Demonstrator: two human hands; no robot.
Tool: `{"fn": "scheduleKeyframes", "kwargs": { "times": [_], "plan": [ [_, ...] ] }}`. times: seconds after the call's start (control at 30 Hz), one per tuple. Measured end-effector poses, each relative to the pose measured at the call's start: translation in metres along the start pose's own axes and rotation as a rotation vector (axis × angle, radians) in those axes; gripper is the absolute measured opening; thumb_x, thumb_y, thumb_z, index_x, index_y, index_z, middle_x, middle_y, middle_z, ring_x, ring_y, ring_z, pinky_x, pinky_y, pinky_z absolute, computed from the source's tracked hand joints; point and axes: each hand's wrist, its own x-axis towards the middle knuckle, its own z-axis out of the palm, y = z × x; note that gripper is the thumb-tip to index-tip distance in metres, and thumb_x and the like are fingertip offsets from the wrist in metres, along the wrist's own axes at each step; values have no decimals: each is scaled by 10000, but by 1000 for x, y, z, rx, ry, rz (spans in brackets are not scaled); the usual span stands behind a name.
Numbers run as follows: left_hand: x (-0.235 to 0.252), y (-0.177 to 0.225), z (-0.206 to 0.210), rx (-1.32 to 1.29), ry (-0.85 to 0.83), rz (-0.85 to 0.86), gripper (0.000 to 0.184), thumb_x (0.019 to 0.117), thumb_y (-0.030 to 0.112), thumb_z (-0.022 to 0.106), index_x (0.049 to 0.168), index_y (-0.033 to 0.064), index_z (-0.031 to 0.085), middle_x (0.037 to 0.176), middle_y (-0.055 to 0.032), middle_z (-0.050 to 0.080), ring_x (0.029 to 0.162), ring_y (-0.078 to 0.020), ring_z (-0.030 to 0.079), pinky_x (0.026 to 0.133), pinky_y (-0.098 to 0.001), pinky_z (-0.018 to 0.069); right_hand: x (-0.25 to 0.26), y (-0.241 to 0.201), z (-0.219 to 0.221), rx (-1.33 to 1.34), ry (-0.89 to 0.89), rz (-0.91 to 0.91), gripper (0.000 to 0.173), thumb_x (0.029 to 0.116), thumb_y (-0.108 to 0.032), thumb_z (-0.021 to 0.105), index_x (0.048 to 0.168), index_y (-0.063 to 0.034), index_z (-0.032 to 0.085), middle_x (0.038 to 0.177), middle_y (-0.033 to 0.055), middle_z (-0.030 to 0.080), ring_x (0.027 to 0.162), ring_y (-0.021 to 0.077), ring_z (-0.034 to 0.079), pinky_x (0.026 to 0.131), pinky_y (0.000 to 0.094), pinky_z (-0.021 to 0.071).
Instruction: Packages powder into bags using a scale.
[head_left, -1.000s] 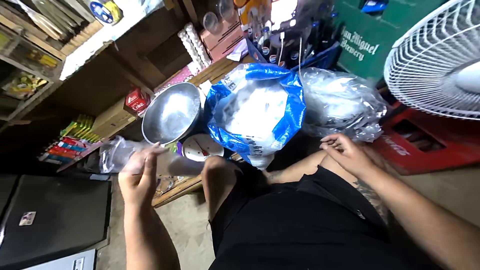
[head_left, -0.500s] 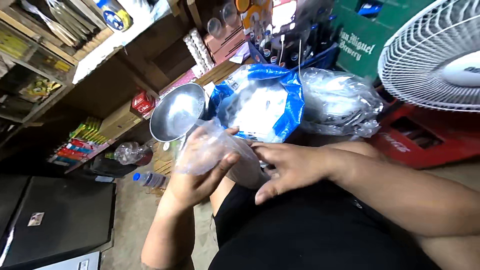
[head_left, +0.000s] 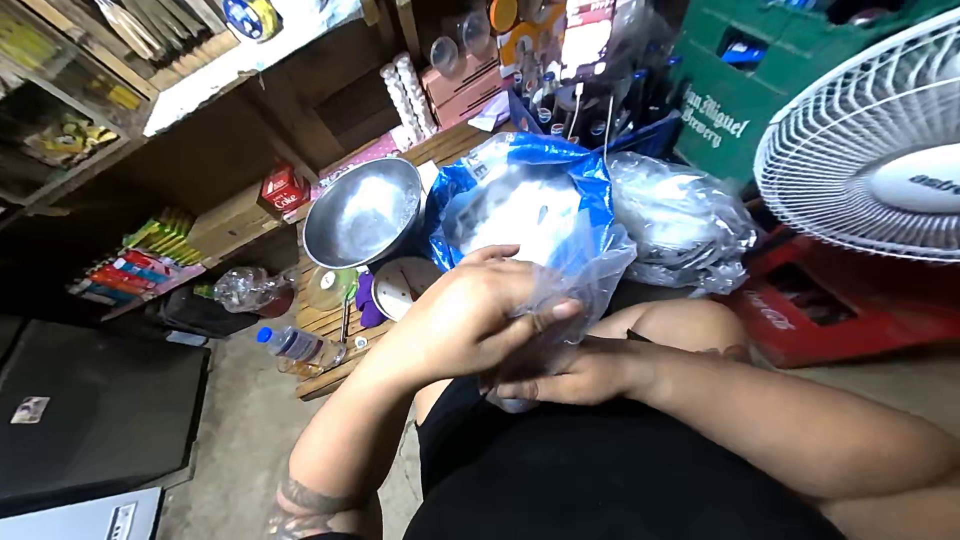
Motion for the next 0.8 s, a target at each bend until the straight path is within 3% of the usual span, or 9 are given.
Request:
{"fn": "scheduleKeyframes", "kwargs": {
  "times": [0.1,0.17,0.27,0.37,0.43,0.5,0.6,0.7,0.8],
  "plan": [
    [4,-3,-1,-66,-2,-2,332,1066,186,488,898,27,725,820,-23,684,878,-92,655,961,-348,510,0,5,4,135,47,-6,251,1078,-216,523,1116,-24,681,1076,-19,689,1073,-37,608,992,187,497],
    [5,-6,-5,-126,47,-17,304,1062,150,497,928,-5,722,849,-41,676,861,-68,635,841,-249,528,2,8,5,274,89,2,208,1081,-222,512,1105,-111,686,1069,-95,686,1060,-41,612,973,200,510],
    [3,-11,-15,-202,150,-35,297,1071,119,478,971,-26,717,914,-35,696,906,-16,623,862,-206,509,5,5,4,420,171,59,245,1083,-326,490,1053,-228,712,1044,-151,698,1038,-30,630,956,225,526],
    [-2,-16,-18,-365,237,-88,302,1084,141,433,969,11,680,916,19,679,893,9,614,833,-205,513,9,0,0,485,240,141,285,1067,-402,499,944,-253,707,975,-153,703,986,-30,645,917,216,541],
    [-5,-14,-13,-676,273,-154,270,1097,157,385,1015,85,632,940,51,720,927,-11,665,879,-243,549,11,2,-3,510,221,167,302,1052,-443,514,898,-253,692,964,-138,700,984,-13,647,909,223,539],
    [-9,-12,-7,-937,340,-202,256,1106,185,353,1045,150,599,877,47,736,878,-61,709,865,-285,585,13,4,-7,501,201,171,325,1043,-467,526,863,-238,671,954,-106,697,984,28,654,910,259,545],
    [-19,-17,3,-1073,490,-206,288,1113,275,336,952,215,567,752,80,626,761,-69,645,794,-288,565,17,0,-17,468,140,175,319,1083,-386,473,908,-190,653,998,-55,701,987,59,659,894,271,551],
    [-33,-19,12,-1167,608,-211,364,1117,349,318,870,211,548,699,65,514,694,-74,565,743,-270,528,20,-4,-27,347,128,196,356,1098,-369,438,938,-140,658,1009,-28,689,985,73,649,901,275,545],
    [-42,-23,18,-1216,653,-224,370,1105,355,324,851,214,552,684,72,503,683,-77,564,726,-265,522,19,0,-35,109,76,185,388,1108,-303,392,945,-63,650,1039,-3,648,1024,64,611,943,283,517]
  ]
}}
